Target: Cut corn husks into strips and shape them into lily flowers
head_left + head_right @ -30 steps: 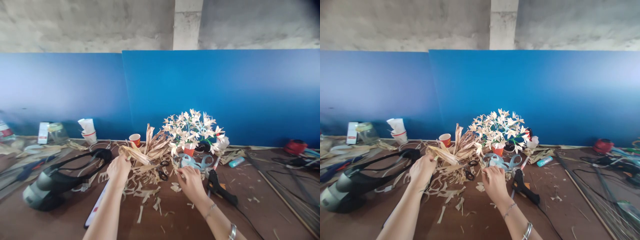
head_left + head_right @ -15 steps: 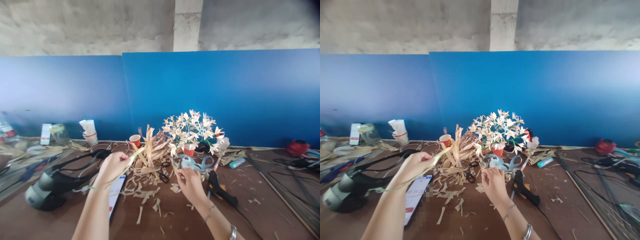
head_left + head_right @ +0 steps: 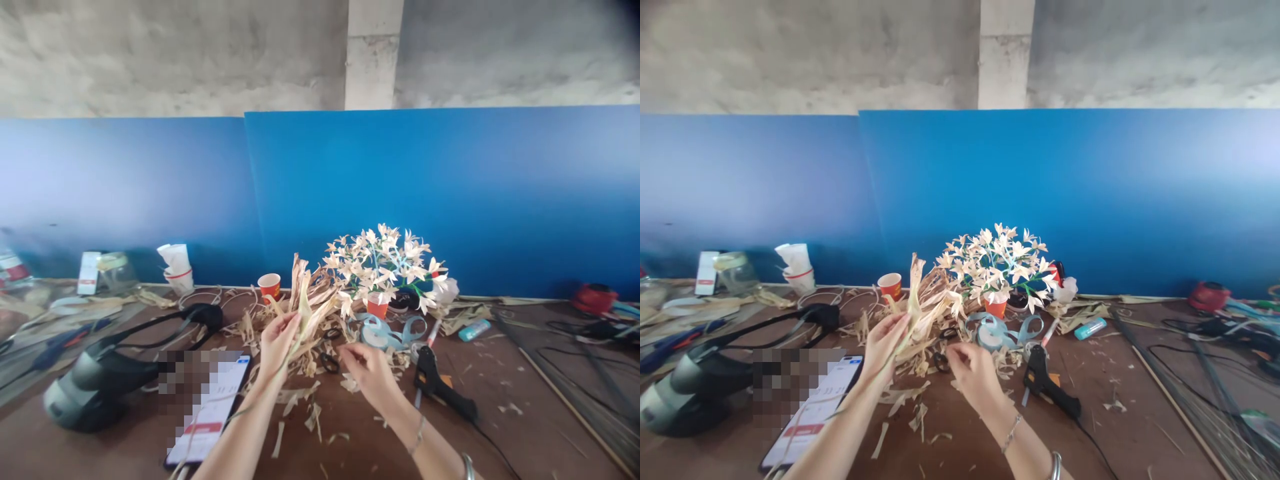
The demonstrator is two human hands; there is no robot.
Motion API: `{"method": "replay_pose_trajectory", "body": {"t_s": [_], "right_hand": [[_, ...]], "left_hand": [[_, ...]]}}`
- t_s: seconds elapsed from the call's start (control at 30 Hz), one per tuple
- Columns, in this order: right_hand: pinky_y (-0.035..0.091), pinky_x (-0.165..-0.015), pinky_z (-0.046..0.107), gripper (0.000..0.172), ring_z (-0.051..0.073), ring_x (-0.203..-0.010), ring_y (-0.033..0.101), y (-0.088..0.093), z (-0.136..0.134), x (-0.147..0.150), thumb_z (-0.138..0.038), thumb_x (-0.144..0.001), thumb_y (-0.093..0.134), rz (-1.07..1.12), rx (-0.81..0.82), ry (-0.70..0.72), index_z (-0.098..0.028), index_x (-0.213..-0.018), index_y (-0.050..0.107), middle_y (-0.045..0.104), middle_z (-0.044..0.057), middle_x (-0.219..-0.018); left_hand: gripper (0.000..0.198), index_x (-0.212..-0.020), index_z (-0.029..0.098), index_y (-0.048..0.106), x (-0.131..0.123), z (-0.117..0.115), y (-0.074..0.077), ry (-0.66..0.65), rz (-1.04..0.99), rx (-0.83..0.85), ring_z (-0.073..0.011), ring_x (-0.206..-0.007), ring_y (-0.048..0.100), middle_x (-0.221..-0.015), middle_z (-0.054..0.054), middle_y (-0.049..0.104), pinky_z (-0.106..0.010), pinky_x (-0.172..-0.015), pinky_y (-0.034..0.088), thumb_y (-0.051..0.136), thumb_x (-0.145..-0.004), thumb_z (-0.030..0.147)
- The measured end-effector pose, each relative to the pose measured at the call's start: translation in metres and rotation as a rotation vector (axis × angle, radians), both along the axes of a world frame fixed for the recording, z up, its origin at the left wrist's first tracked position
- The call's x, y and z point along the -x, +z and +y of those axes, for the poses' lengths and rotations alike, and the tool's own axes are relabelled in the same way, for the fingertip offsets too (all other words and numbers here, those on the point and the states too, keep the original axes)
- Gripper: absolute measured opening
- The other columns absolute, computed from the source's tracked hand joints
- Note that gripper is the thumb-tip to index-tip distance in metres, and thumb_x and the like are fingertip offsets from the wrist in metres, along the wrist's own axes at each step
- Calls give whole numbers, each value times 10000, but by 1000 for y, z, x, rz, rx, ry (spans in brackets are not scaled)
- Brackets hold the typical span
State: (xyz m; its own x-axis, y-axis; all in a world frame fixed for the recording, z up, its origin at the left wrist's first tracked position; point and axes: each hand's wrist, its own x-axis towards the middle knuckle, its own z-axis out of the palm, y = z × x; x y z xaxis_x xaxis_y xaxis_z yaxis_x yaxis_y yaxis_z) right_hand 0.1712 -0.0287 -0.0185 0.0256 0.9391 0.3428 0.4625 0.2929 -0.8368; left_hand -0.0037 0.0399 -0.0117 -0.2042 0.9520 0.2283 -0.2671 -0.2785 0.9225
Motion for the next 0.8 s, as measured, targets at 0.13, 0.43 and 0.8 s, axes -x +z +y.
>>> {"method": "replay_pose_trajectory", "body": {"t_s": [0.13,0.43,0.8], "right_hand": [[373,-495,212,289,122,-557,516,25,8,16,-398,-801,495,179,71,119,-147,-805,638,609,8,-639],[343,-435,199,130,94,-457,438,32,26,29,-281,-701,531,308,34,21,-160,-651,537,516,-30,-521],[410,-535,222,152,148,-567,556,30,26,27,-240,-730,501,-16,-46,-22,-155,-668,610,637,34,-621]], "left_hand": [[247,-699,128,686,-7,-10,6,-111,217,-108,-120,-537,547,-626,-31,644,-214,-506,422,698,-600,353],[194,-586,134,652,-9,-14,11,-150,459,-127,-120,-499,501,-524,-9,587,-210,-475,381,613,-655,312],[150,-621,140,648,-9,-18,10,-106,701,-250,-131,-534,532,-566,-19,621,-212,-528,401,535,-681,219]]}}
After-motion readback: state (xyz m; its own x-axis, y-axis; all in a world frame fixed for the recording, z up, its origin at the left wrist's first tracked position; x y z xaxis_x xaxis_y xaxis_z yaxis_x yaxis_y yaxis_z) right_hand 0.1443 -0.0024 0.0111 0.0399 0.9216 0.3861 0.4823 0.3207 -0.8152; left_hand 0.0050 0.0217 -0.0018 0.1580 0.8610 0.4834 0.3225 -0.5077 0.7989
